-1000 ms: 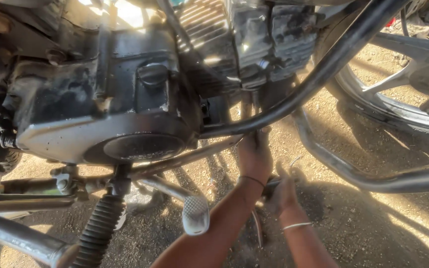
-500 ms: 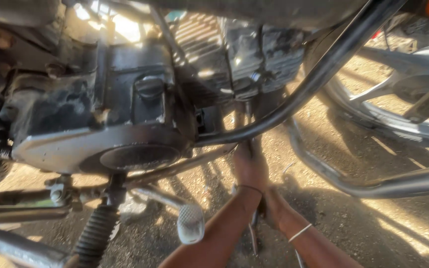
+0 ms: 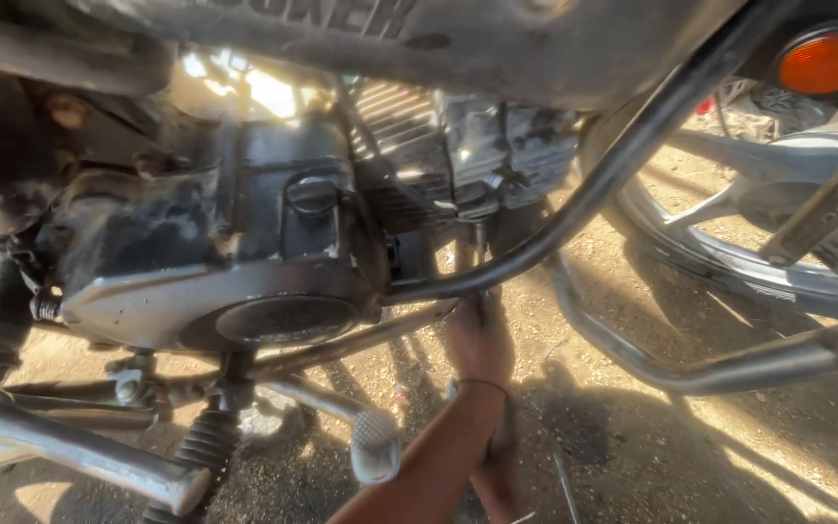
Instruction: The person uses pliers and a spanner to loosen and adjust bolts on the motorcycle's engine and frame while crouched beside it, then sits on the ground to continue working on the chain and rear components, turning tools with both hands.
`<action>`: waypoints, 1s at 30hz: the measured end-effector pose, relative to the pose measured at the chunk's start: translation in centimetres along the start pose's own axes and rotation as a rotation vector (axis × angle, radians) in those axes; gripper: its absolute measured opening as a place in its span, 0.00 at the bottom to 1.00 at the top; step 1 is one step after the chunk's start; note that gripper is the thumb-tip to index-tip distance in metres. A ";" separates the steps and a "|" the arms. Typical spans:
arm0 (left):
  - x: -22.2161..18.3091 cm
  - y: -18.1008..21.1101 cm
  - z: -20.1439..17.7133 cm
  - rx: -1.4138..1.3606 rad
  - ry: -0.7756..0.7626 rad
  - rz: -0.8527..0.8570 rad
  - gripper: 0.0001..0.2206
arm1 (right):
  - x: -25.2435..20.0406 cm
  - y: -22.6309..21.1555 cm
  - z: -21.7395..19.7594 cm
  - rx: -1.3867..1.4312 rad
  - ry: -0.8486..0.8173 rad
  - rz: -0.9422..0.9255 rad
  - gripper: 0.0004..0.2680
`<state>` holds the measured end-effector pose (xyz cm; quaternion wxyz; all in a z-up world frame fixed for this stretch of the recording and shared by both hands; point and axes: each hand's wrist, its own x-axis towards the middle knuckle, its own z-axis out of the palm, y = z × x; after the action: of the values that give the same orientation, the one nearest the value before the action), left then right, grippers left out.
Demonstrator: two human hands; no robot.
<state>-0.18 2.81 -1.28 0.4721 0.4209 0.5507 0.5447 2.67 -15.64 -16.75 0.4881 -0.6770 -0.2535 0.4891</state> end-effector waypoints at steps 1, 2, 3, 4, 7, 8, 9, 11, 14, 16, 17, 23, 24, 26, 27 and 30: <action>0.1 0.3 -0.2 -0.033 -0.013 -0.009 0.16 | 0.5 0.8 0.9 0.042 0.023 -0.048 0.20; 0.2 0.2 -0.5 -0.032 -0.004 -0.005 0.16 | 1.6 0.7 1.6 0.078 0.034 -0.091 0.20; 0.3 0.1 -1.0 -0.031 -0.024 -0.012 0.16 | 2.8 0.5 2.4 0.115 0.045 -0.132 0.19; 0.4 0.0 -1.2 -0.029 -0.051 -0.020 0.16 | 4.2 0.3 3.0 0.154 0.060 -0.174 0.19; 0.6 -1.2 -1.2 0.036 -0.087 0.027 0.16 | 5.5 -5.2 3.5 0.279 0.121 -0.296 0.18; 0.6 -1.3 -1.1 0.037 -0.094 0.031 0.16 | 6.3 -4.6 2.9 0.285 0.127 -0.299 0.18; 0.6 -1.3 -1.0 0.042 -0.107 0.049 0.17 | 7.2 -4.0 2.4 0.479 0.064 -0.204 0.16; 0.4 -1.1 -1.2 0.047 -0.120 0.070 0.17 | 8.4 -2.9 1.6 0.672 -0.001 -0.110 0.14; 0.0 -0.3 -1.3 0.057 -0.122 0.022 0.16 | 9.2 -2.7 0.5 0.862 -0.098 0.042 0.13; 0.0 0.0 -1.5 0.052 -0.089 0.014 0.15 | 8.7 -4.0 0.5 0.818 -0.185 0.089 0.13; 0.1 -0.3 -1.4 0.050 -0.085 0.016 0.15 | 8.0 -4.1 0.9 0.815 -0.189 0.088 0.13; -0.2 1.0 -0.8 -0.050 -0.005 0.028 0.12 | 5.4 -5.6 4.3 -0.054 0.066 -0.374 0.14; -0.2 1.0 -1.0 -0.032 -0.001 0.012 0.11 | 5.0 -6.3 5.2 0.100 0.100 -0.257 0.13; -0.3 0.6 -1.2 -0.010 -0.007 -0.006 0.11 | 4.4 -7.6 6.4 0.256 0.143 -0.134 0.13; -0.3 0.1 -1.2 0.008 -0.011 0.024 0.12 | 4.2 -8.3 6.7 0.415 0.190 -0.015 0.13; -0.2 0.1 -0.4 -0.005 -0.024 0.049 0.12 | 5.4 -9.1 6.1 0.625 0.249 0.128 0.13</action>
<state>-0.56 2.49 -1.19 0.4662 0.4394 0.5331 0.5525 0.42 -5.07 -11.05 0.6674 -0.5638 0.0129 0.4864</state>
